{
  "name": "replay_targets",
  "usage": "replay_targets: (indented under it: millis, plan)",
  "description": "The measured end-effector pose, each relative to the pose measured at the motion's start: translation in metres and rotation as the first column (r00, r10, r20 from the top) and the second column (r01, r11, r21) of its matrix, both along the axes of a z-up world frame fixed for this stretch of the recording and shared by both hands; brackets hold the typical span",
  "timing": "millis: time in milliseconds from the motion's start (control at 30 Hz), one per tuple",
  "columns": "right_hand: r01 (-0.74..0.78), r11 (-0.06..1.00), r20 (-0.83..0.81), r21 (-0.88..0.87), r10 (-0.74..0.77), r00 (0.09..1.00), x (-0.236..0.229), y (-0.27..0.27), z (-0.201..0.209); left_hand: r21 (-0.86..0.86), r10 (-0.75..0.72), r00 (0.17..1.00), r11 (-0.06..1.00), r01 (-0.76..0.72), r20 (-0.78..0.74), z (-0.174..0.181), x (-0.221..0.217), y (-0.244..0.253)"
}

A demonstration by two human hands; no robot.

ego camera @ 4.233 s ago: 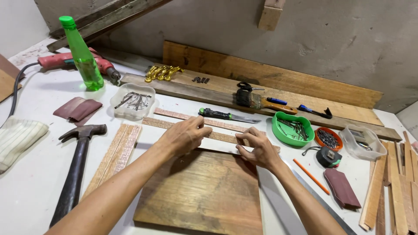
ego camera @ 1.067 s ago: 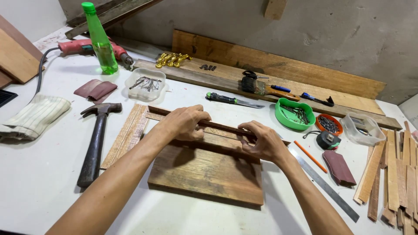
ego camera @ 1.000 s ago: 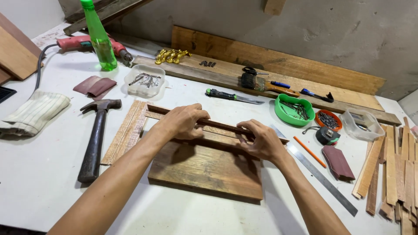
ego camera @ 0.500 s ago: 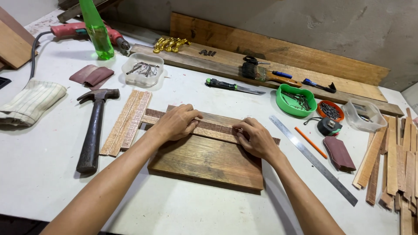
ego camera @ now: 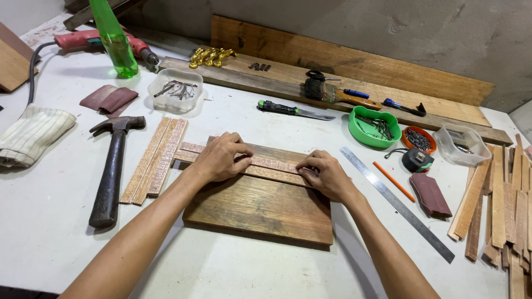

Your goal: Measuring and marking thin wood strips against a board using a ruler and pencil.

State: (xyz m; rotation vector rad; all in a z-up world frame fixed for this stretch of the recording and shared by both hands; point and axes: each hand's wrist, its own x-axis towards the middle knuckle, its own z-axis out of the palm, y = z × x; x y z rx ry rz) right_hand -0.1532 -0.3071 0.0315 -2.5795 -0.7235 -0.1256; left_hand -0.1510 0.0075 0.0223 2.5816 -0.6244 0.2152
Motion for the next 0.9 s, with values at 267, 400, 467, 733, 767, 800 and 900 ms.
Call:
replay_targets:
  millis: [267,400,467,733,767,800,900]
  plan:
    - [0.019,0.995,-0.013,-0.097,-0.021,1.000,0.014,0.004,0.005,0.076,0.071,0.994,0.995,-0.066,-0.077,0.002,0.015,-0.003]
    - [0.045,0.994,0.053,-0.102,-0.039,0.998,0.025,0.005,0.003,0.031,0.038,0.999,0.999,-0.038,-0.021,0.008,0.019,-0.003]
    - [0.027,0.994,0.081,-0.110,-0.018,0.997,0.030,0.004,0.002,0.038,0.039,0.999,0.999,-0.038,-0.024,-0.001,0.029,-0.003]
    - [0.015,0.991,0.118,-0.136,0.001,0.993,0.040,0.004,-0.004,0.014,0.067,0.995,0.998,-0.067,-0.071,0.000,0.034,-0.006]
    - [0.015,0.992,0.131,-0.127,0.002,0.991,0.040,0.003,-0.006,0.001,0.057,0.996,0.998,-0.057,-0.064,-0.002,0.035,-0.005]
    - [0.014,0.993,0.145,-0.117,0.004,0.989,0.039,0.003,-0.007,-0.012,0.046,0.997,0.999,-0.047,-0.056,-0.004,0.035,-0.005]
    - [0.004,0.994,0.187,-0.107,0.016,0.982,0.034,0.003,-0.007,-0.045,0.026,0.997,0.999,-0.029,-0.072,0.007,0.031,-0.005]
